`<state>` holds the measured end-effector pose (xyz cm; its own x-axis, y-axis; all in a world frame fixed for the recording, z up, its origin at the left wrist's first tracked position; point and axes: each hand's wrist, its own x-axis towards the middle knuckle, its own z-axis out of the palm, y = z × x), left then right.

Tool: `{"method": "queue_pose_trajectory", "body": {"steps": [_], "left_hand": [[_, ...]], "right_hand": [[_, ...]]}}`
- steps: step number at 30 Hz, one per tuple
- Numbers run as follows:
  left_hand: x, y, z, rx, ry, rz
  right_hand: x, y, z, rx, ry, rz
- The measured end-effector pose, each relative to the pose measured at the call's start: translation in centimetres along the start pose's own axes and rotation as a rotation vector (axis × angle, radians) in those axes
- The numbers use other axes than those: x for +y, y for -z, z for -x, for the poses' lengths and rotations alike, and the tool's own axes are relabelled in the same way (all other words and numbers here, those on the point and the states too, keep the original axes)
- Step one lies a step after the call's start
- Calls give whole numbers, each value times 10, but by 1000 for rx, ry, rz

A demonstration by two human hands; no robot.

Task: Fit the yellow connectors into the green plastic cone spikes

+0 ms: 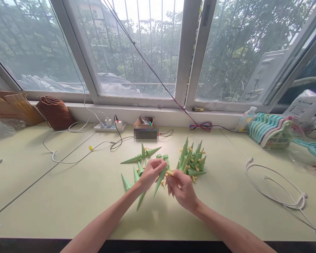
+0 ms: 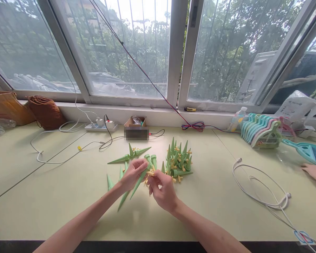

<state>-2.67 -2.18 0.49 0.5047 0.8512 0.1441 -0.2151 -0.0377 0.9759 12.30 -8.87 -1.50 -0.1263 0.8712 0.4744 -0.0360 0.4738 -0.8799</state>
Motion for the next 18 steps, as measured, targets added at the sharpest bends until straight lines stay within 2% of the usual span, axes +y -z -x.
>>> {"method": "queue_pose_trajectory", "body": {"steps": [4,11,18], "left_hand": [[6,-2,0,-34,44,13],[10,3,-4,-212,111,32],[8,7,-6,-202,205,5]], "right_hand": [[-1,0,0,-9,54,66],[6,2,1,-21,134,230],[9,3,2,5,194,319]]}}
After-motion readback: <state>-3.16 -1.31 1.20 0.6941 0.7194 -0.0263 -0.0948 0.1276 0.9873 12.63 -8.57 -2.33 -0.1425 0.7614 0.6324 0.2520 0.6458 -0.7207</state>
